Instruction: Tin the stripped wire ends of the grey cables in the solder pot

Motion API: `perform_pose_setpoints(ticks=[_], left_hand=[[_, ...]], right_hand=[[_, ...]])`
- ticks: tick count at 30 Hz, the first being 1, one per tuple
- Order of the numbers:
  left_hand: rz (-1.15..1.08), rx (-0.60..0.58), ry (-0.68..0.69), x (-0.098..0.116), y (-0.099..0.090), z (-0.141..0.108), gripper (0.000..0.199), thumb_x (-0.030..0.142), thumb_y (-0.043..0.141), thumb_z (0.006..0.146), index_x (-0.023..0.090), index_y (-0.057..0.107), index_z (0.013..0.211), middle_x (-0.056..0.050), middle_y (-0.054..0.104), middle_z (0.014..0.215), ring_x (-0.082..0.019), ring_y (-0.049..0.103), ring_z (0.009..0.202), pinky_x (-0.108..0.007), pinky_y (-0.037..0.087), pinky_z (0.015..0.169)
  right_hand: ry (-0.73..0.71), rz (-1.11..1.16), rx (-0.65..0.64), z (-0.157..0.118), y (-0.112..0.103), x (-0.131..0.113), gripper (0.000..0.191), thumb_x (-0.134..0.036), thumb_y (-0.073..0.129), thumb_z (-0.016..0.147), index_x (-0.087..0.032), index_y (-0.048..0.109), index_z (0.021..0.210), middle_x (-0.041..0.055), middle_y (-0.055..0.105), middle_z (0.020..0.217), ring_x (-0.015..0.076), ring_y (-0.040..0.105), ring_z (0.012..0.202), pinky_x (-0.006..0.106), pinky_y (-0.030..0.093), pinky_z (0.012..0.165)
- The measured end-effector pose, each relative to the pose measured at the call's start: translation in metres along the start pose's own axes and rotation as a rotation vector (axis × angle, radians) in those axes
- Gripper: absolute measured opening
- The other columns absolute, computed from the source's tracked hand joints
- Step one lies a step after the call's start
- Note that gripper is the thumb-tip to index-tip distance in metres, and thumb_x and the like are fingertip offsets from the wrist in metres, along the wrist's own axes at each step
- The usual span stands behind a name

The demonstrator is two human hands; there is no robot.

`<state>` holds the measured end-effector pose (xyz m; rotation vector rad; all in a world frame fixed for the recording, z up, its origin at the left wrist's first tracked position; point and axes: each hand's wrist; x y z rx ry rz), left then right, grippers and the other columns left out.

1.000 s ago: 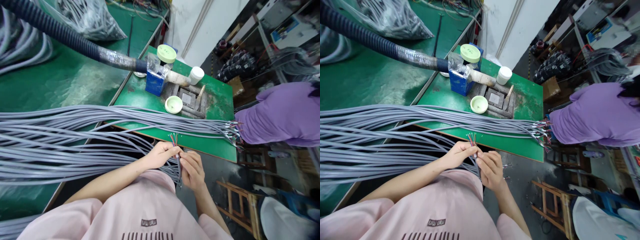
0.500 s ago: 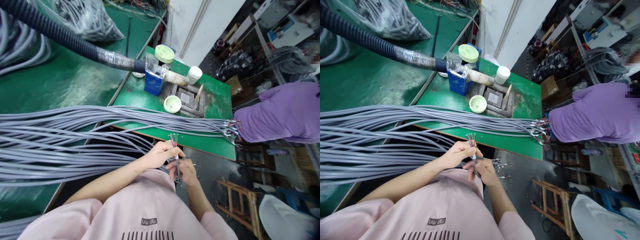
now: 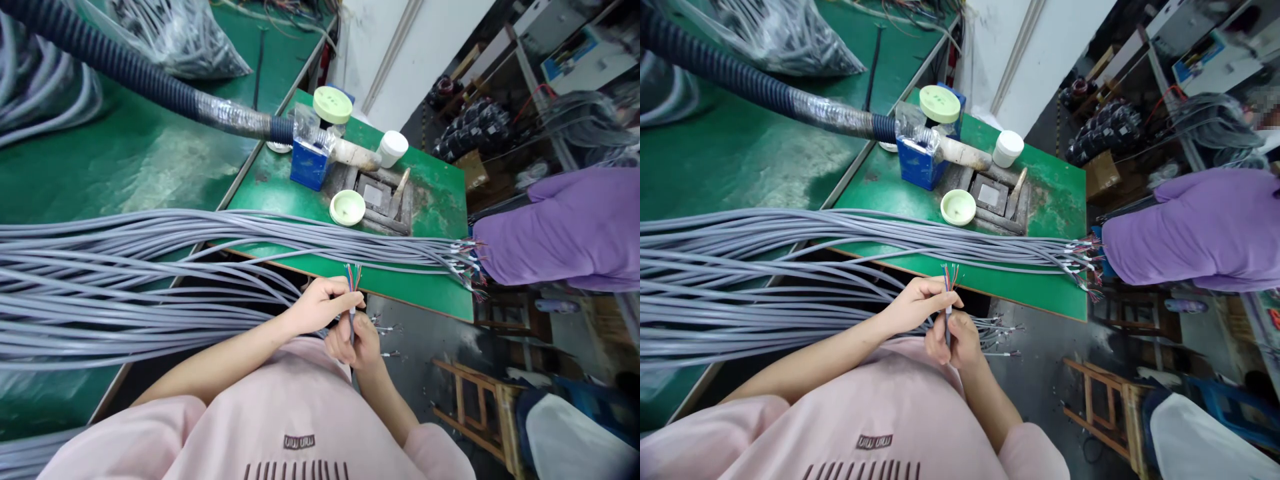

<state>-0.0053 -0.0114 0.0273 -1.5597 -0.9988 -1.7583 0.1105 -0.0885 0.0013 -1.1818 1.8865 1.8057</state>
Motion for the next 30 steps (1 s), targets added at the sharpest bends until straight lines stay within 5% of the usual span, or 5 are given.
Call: perform_pose_setpoints(ticks=[6,12,30], left_hand=[[-0.04,0.049,-0.12,-0.006,0.0,-0.002,0.031,0.039,0.062,0.081,0.015,0.058,0.06,0.001,0.052,0.061,-0.009,0.045,0.056,-0.023,0.036,0.056],[-0.17,0.135,-0.096,-0.004,-0.001,0.0,0.029,0.039,0.066,0.077,0.016,0.053,0.065,0.004,0.047,0.058,-0.008,0.039,0.054,-0.022,0.032,0.054],[-0.414,0.265,-0.151,0.006,-0.002,0.007,0.029,0.035,0.076,0.066,0.015,0.055,0.067,0.004,0.057,0.059,-0.007,0.05,0.054,-0.019,0.038,0.052]], right_hand=[[-0.009,0.04,-0.009,0.001,0.001,0.001,0.036,-0.048,0.057,0.084,-0.019,0.056,0.062,-0.0083,0.037,0.031,0.0073,0.03,0.026,0.021,0.031,0.035],[-0.002,0.051,-0.014,0.001,0.003,-0.001,0.035,-0.047,0.057,0.084,-0.019,0.057,0.063,-0.0078,0.038,0.031,0.0074,0.031,0.026,0.02,0.032,0.036],[0.055,-0.039,0.052,0.005,0.002,0.003,0.042,-0.055,0.059,0.079,-0.02,0.05,0.057,-0.0082,0.037,0.03,0.0078,0.031,0.026,0.022,0.029,0.036]])
Point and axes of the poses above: each hand's wrist, its own z-axis towards the middle knuckle, its own y-axis out of the palm, x = y × z
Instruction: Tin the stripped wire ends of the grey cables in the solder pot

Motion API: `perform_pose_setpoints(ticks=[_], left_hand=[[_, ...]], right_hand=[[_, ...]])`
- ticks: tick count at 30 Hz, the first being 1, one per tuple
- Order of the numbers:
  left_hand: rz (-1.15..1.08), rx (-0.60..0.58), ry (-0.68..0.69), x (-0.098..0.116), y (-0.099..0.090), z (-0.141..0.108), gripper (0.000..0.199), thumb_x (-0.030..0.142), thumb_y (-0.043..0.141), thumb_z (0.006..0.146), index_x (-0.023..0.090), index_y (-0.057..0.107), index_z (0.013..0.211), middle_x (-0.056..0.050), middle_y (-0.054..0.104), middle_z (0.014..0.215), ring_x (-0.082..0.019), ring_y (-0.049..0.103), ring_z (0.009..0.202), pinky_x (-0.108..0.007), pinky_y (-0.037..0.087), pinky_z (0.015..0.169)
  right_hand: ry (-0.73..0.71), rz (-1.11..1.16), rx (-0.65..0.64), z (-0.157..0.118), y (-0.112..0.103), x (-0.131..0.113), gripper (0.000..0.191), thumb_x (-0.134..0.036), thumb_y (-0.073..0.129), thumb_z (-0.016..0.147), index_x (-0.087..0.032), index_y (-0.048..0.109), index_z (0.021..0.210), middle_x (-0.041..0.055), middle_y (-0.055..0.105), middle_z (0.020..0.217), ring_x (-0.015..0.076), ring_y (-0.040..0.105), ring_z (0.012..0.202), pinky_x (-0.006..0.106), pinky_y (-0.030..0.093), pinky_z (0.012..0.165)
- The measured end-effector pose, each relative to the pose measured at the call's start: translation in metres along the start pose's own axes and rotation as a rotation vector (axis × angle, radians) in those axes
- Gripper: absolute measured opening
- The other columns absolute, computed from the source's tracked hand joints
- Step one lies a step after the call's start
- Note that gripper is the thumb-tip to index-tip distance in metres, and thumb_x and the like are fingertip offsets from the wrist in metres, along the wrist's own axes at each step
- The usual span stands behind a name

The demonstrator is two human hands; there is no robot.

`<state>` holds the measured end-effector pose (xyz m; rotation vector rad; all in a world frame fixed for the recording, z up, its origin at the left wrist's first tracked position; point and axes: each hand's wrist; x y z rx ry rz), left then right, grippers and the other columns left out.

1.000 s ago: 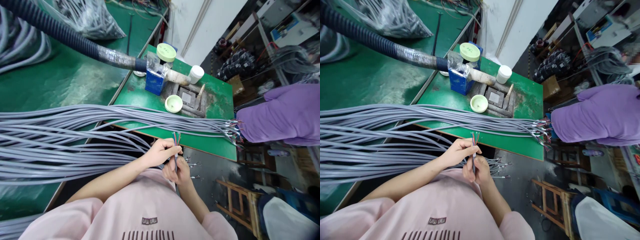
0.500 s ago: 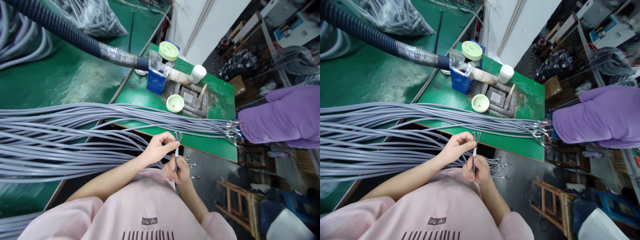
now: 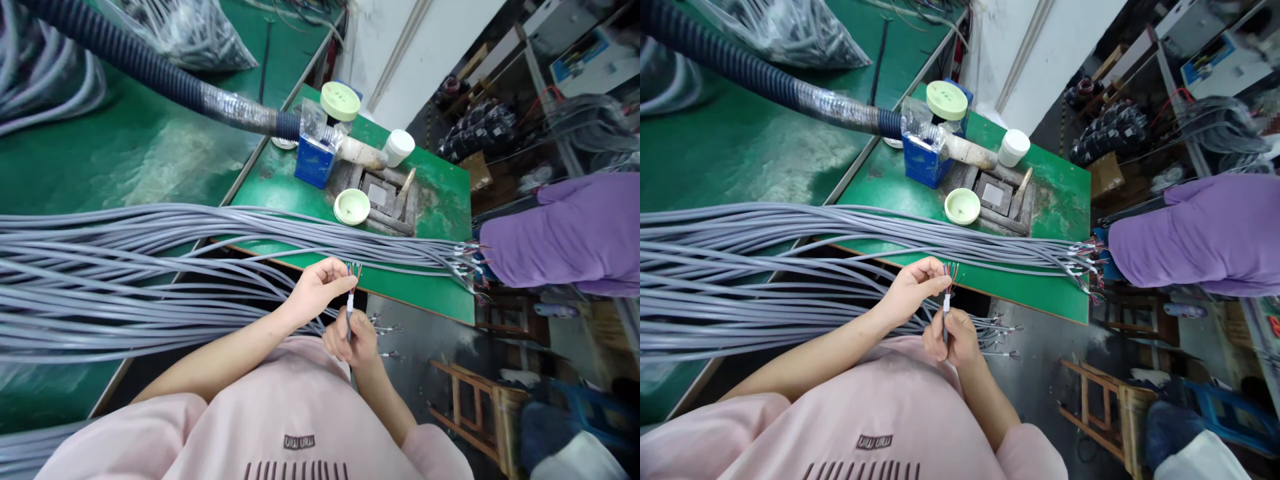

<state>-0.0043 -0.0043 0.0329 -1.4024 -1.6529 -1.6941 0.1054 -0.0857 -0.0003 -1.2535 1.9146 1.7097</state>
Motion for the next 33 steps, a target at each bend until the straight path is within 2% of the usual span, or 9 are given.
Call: perform_pose_setpoints(ticks=[6,13,20,26,33], left_hand=[[0.004,0.004,-0.004,-0.001,-0.003,0.0,0.026,0.033,0.074,0.068,0.015,0.055,0.066,0.003,0.058,0.06,-0.006,0.048,0.053,-0.018,0.037,0.051],[-0.028,0.019,-0.012,-0.003,-0.004,0.001,0.022,0.031,0.072,0.069,0.015,0.057,0.066,0.002,0.059,0.06,-0.007,0.051,0.055,-0.019,0.04,0.054],[-0.026,0.094,0.006,-0.011,-0.004,0.002,0.023,0.033,0.074,0.067,0.015,0.059,0.068,0.003,0.06,0.057,-0.008,0.054,0.053,-0.021,0.045,0.057],[0.016,0.129,0.051,-0.016,-0.003,0.001,0.022,0.034,0.073,0.07,0.015,0.061,0.07,0.001,0.063,0.058,-0.01,0.058,0.055,-0.022,0.047,0.058],[0.11,0.159,0.129,-0.015,-0.001,-0.001,0.021,0.033,0.074,0.068,0.015,0.063,0.065,0.003,0.057,0.057,-0.008,0.049,0.053,-0.021,0.04,0.053]], right_hand=[[-0.035,0.043,-0.042,0.001,0.0,0.001,0.037,-0.049,0.058,0.083,-0.019,0.054,0.061,-0.0073,0.04,0.032,0.0076,0.032,0.027,0.021,0.029,0.036],[-0.024,0.006,0.017,0.002,0.001,0.0,0.04,-0.053,0.06,0.08,-0.02,0.052,0.059,-0.0078,0.038,0.03,0.0077,0.031,0.026,0.021,0.029,0.035],[-0.028,-0.04,0.083,0.003,0.0,0.0,0.045,-0.059,0.059,0.077,-0.021,0.048,0.056,-0.0083,0.036,0.029,0.0077,0.028,0.025,0.022,0.029,0.034],[-0.069,-0.005,0.076,0.003,-0.003,0.001,0.041,-0.054,0.058,0.08,-0.021,0.051,0.058,-0.008,0.038,0.03,0.0073,0.029,0.025,0.022,0.029,0.035],[-0.112,-0.114,0.125,0.009,-0.003,-0.005,0.042,-0.06,0.061,0.075,-0.021,0.052,0.064,-0.01,0.035,0.029,0.0073,0.028,0.025,0.022,0.029,0.033]])
Point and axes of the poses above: each hand's wrist, its own z-axis towards the middle knuckle, its own y-axis out of the palm, x = y × z
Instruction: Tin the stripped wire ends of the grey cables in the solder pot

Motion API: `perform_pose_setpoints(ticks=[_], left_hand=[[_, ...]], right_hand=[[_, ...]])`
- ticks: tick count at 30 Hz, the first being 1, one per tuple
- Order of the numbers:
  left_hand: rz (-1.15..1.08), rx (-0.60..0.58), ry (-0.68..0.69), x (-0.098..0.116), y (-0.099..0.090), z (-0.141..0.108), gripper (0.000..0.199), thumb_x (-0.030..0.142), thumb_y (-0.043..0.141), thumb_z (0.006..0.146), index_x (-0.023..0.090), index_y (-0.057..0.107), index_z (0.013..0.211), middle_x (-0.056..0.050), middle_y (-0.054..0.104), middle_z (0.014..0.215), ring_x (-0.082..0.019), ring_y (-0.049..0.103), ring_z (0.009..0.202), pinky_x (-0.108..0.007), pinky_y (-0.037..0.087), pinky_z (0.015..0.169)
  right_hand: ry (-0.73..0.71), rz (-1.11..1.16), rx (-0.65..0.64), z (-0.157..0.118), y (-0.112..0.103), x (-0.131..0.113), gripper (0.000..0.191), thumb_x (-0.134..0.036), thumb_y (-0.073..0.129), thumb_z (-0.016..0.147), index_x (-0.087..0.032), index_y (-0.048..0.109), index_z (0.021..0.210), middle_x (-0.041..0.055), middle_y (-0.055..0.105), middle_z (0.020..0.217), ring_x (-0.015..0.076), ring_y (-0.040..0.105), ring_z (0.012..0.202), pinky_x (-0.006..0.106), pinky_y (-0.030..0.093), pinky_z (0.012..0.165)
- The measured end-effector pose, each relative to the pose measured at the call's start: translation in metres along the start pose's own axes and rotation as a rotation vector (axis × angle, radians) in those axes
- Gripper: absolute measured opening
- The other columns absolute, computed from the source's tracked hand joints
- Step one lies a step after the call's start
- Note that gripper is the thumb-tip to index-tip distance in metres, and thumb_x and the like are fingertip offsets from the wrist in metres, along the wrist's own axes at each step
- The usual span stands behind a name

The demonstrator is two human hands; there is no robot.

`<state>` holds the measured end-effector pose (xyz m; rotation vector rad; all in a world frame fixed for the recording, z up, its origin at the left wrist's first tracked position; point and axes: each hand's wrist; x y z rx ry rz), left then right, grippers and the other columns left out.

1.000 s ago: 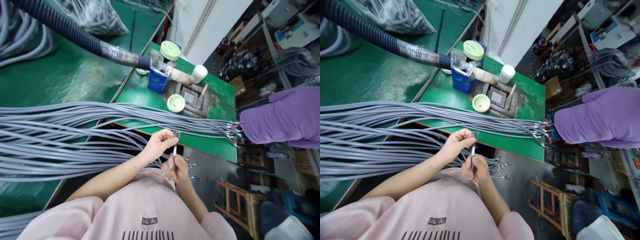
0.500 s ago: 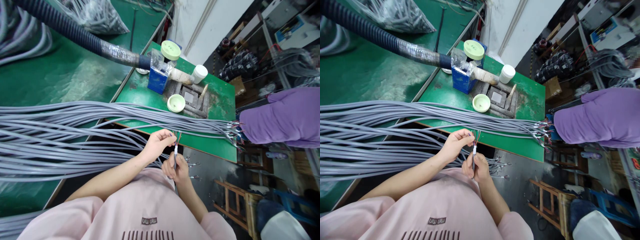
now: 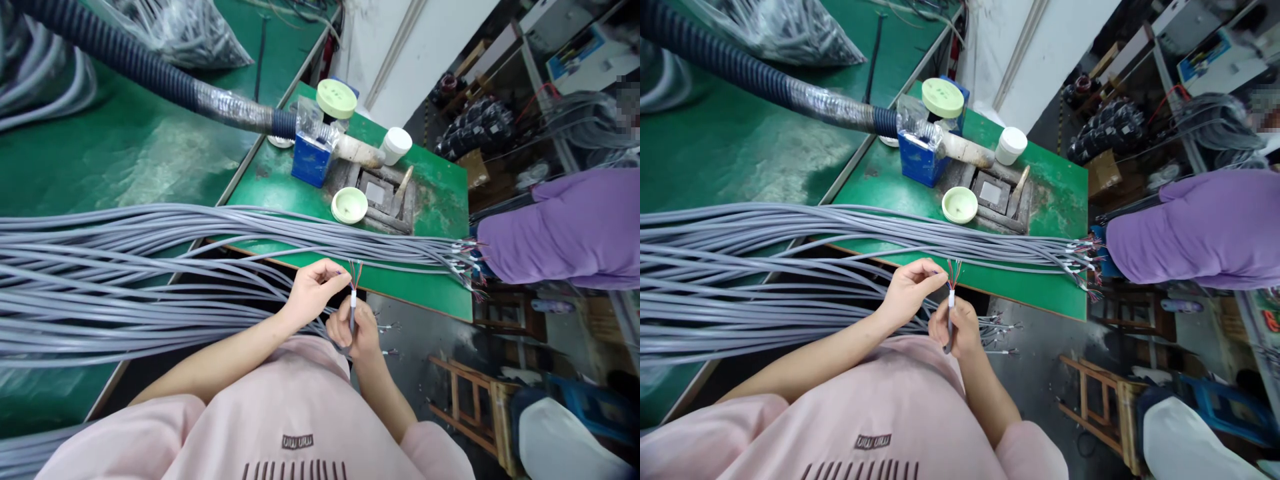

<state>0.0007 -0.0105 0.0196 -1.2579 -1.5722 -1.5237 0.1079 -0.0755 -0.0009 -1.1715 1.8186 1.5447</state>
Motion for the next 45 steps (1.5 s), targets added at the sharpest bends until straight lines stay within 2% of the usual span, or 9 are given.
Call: perform_pose_setpoints(ticks=[3,9,12,17,30,34,37,42,45], left_hand=[[0.018,-0.023,0.031,-0.001,0.001,-0.002,0.018,0.03,0.074,0.068,0.016,0.064,0.064,0.003,0.053,0.056,-0.008,0.046,0.053,-0.021,0.038,0.052],[-0.006,0.018,0.082,-0.007,0.002,-0.004,0.017,0.029,0.075,0.069,0.017,0.063,0.064,0.003,0.053,0.058,-0.008,0.046,0.054,-0.022,0.038,0.054],[-0.063,0.016,0.052,-0.007,0.003,-0.003,0.021,0.034,0.074,0.071,0.017,0.062,0.065,0.003,0.055,0.057,-0.009,0.049,0.052,-0.023,0.041,0.053],[-0.144,-0.064,-0.016,-0.004,0.005,-0.001,0.022,0.037,0.072,0.072,0.017,0.064,0.07,0.001,0.061,0.057,-0.011,0.056,0.052,-0.026,0.047,0.056],[-0.153,-0.017,-0.057,-0.014,0.001,0.005,0.021,0.035,0.076,0.068,0.015,0.072,0.07,-0.002,0.071,0.071,-0.013,0.062,0.066,-0.028,0.051,0.071],[-0.144,-0.073,-0.058,-0.014,0.0,0.007,0.024,0.038,0.074,0.069,0.015,0.072,0.076,-0.003,0.071,0.071,-0.014,0.063,0.067,-0.028,0.051,0.07],[0.025,-0.133,0.035,-0.011,-0.003,0.009,0.02,0.033,0.072,0.071,0.016,0.073,0.082,-0.004,0.071,0.075,-0.015,0.063,0.068,-0.027,0.05,0.067],[0.515,-0.168,0.443,-0.006,-0.015,0.018,0.011,0.025,0.063,0.081,0.018,0.072,0.081,-0.003,0.068,0.069,-0.014,0.056,0.068,-0.027,0.045,0.068],[0.627,-0.171,0.514,-0.012,-0.021,0.025,0.014,0.025,0.059,0.085,0.018,0.071,0.084,-0.002,0.068,0.071,-0.014,0.056,0.069,-0.027,0.044,0.068]], right_hand=[[-0.052,-0.082,0.051,0.009,-0.003,-0.008,0.04,-0.06,0.06,0.076,-0.021,0.052,0.072,-0.0106,0.038,0.031,0.0077,0.029,0.024,0.021,0.027,0.032],[-0.203,-0.274,0.23,0.022,-0.004,-0.021,0.022,-0.041,0.059,0.085,-0.02,0.053,0.079,-0.0086,0.048,0.04,0.0074,0.04,0.033,0.02,0.031,0.04],[-0.286,-0.373,0.318,0.024,-0.001,-0.024,0.017,-0.034,0.062,0.083,-0.019,0.056,0.078,-0.0067,0.053,0.047,0.0072,0.045,0.04,0.02,0.035,0.044],[-0.368,-0.467,0.413,0.026,0.003,-0.03,0.016,-0.031,0.063,0.08,-0.019,0.056,0.074,-0.0065,0.054,0.049,0.0069,0.045,0.041,0.02,0.036,0.043],[-0.421,-0.614,0.406,0.033,0.003,-0.045,0.02,-0.035,0.066,0.077,-0.018,0.055,0.07,-0.0068,0.053,0.046,0.0066,0.045,0.038,0.019,0.036,0.04],[-0.455,-0.707,0.382,0.04,0.002,-0.054,0.017,-0.031,0.065,0.078,-0.018,0.057,0.069,-0.0067,0.054,0.047,0.0066,0.047,0.04,0.019,0.038,0.042],[-0.469,-0.829,0.366,0.05,0.0,-0.069,0.018,-0.029,0.066,0.078,-0.018,0.056,0.068,-0.0067,0.053,0.047,0.0069,0.047,0.041,0.019,0.039,0.044],[-0.475,-1.059,0.29,0.076,0.0,-0.104,0.018,-0.03,0.064,0.078,-0.018,0.056,0.066,-0.0058,0.054,0.048,0.0079,0.047,0.041,0.02,0.037,0.044],[-0.461,-1.193,0.236,0.094,0.001,-0.122,0.018,-0.03,0.062,0.078,-0.018,0.056,0.066,-0.0055,0.053,0.047,0.0085,0.047,0.041,0.021,0.036,0.045]])
Point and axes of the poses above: each hand's wrist, its own z-axis towards the middle knuckle, its own y-axis out of the palm, x = y × z
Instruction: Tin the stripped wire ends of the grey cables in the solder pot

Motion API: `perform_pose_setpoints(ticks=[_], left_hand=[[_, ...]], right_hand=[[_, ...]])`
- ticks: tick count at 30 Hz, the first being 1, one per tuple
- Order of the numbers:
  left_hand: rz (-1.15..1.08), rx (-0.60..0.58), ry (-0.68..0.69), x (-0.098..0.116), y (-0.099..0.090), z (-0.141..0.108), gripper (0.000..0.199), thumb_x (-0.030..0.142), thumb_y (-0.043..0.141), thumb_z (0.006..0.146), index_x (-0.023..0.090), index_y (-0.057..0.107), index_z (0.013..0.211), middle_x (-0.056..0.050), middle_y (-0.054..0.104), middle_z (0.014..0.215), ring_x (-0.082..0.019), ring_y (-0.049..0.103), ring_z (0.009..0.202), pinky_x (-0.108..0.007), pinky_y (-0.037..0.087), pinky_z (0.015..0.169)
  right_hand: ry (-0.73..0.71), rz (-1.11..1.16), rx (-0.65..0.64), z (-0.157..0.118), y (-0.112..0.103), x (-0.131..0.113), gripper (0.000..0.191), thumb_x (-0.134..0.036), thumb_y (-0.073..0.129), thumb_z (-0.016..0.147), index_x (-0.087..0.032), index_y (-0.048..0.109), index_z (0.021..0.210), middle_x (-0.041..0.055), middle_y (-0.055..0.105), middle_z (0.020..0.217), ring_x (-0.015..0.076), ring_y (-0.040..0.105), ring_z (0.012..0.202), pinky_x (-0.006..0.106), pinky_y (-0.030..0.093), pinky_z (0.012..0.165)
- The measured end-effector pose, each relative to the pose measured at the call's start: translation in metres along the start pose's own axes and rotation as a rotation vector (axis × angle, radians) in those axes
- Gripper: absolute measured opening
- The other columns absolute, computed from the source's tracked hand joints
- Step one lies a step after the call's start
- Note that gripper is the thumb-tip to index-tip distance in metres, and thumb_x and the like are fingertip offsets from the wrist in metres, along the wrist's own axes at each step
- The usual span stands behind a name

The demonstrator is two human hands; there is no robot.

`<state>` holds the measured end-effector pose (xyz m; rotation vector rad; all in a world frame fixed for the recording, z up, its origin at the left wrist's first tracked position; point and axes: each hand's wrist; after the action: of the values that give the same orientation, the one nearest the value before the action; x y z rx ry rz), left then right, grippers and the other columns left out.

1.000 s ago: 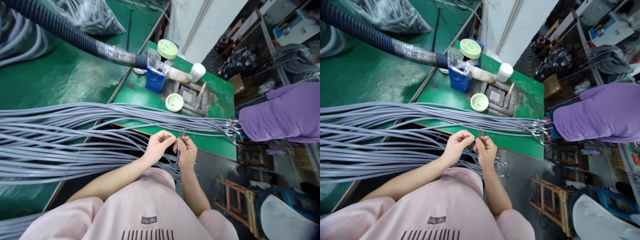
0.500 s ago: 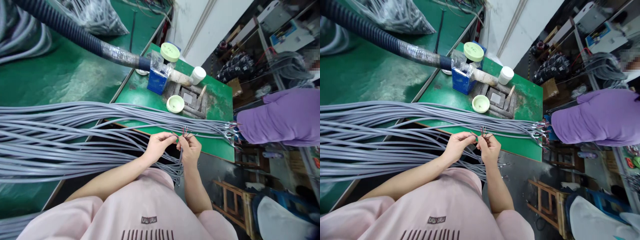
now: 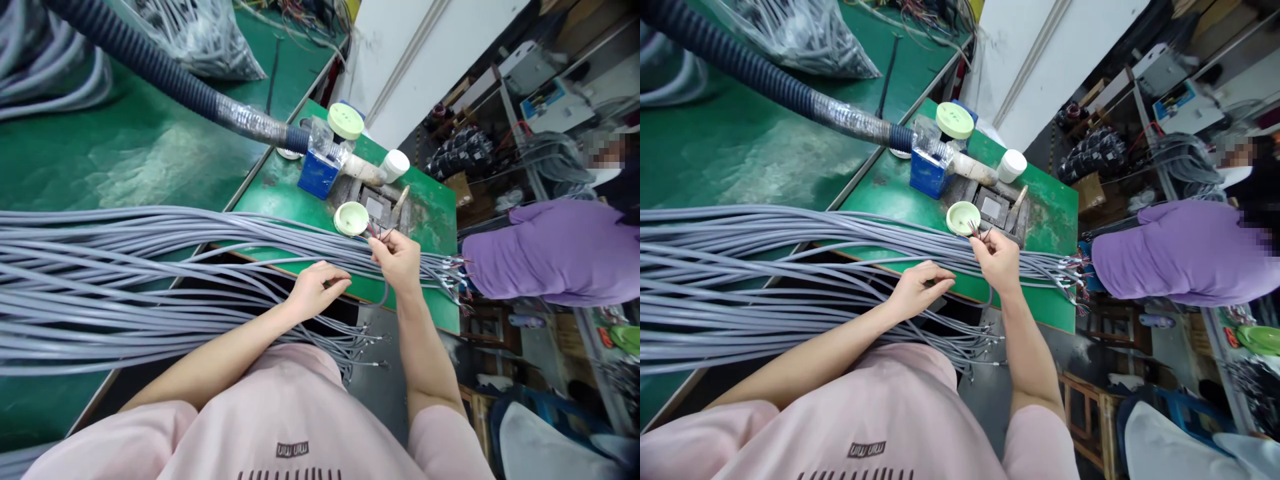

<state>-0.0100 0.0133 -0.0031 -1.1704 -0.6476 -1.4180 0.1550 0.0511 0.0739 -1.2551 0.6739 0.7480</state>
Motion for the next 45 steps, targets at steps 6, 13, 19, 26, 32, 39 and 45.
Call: perform_pose_setpoints(ticks=[6,13,19,26,32,39,45], left_hand=[[0.179,-0.093,0.079,-0.012,0.004,-0.003,0.016,0.028,0.057,0.088,0.019,0.069,0.087,-0.002,0.067,0.071,-0.015,0.055,0.069,-0.028,0.042,0.069],[0.211,-0.121,0.1,-0.012,0.003,-0.003,0.019,0.03,0.052,0.09,0.019,0.067,0.09,-0.002,0.07,0.077,-0.016,0.057,0.072,-0.03,0.041,0.07],[0.235,-0.133,0.117,-0.014,0.003,-0.003,0.02,0.031,0.051,0.091,0.019,0.067,0.09,-0.002,0.068,0.074,-0.016,0.055,0.071,-0.03,0.04,0.069],[0.24,-0.138,0.126,-0.015,0.004,-0.003,0.02,0.031,0.05,0.091,0.018,0.066,0.091,-0.002,0.068,0.075,-0.015,0.055,0.071,-0.03,0.038,0.067],[0.259,-0.148,0.123,-0.015,0.004,-0.004,0.021,0.031,0.049,0.091,0.019,0.066,0.091,-0.003,0.068,0.075,-0.016,0.056,0.072,-0.03,0.038,0.067],[0.256,-0.146,0.128,-0.013,0.003,-0.003,0.022,0.031,0.049,0.091,0.018,0.066,0.09,-0.004,0.069,0.076,-0.016,0.056,0.072,-0.03,0.038,0.067],[0.234,-0.144,0.118,-0.012,0.001,-0.002,0.02,0.03,0.05,0.091,0.018,0.067,0.09,-0.003,0.069,0.077,-0.016,0.056,0.072,-0.03,0.039,0.068]], right_hand=[[-0.026,-0.216,-0.133,0.045,0.004,0.007,0.022,-0.028,0.059,0.075,-0.018,0.051,0.057,-0.0031,0.055,0.045,0.0099,0.047,0.043,0.023,0.036,0.049],[-0.002,-0.433,-0.235,0.072,0.011,0.016,0.023,-0.027,0.056,0.071,-0.019,0.048,0.051,-0.0018,0.055,0.047,0.0125,0.049,0.05,0.024,0.034,0.054],[-0.012,-0.624,-0.315,0.081,0.016,0.011,0.022,-0.026,0.055,0.072,-0.018,0.05,0.052,-0.0005,0.056,0.053,0.0135,0.049,0.055,0.024,0.03,0.054],[-0.06,-0.871,-0.379,0.086,0.021,0.009,0.018,-0.024,0.054,0.073,-0.017,0.06,0.058,0.002,0.06,0.059,0.0144,0.048,0.057,0.026,0.026,0.054],[-0.065,-0.867,-0.401,0.086,0.02,0.009,0.018,-0.024,0.055,0.072,-0.018,0.059,0.056,0.0018,0.056,0.055,0.0147,0.045,0.054,0.027,0.025,0.052],[-0.061,-0.685,-0.326,0.087,0.009,0.006,0.024,-0.021,0.057,0.068,-0.018,0.046,0.047,-0.0022,0.049,0.048,0.0114,0.042,0.05,0.025,0.025,0.051],[0.066,-0.406,-0.133,0.09,-0.028,0.016,0.023,-0.029,0.058,0.068,-0.018,0.05,0.05,-0.0031,0.052,0.042,0.0104,0.044,0.042,0.024,0.032,0.049]])
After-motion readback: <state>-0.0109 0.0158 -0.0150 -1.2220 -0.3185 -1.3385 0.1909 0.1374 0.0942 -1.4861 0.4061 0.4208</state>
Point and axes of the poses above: each hand's wrist, its own z-axis towards the middle knuckle, its own y-axis out of the palm, x = y × z
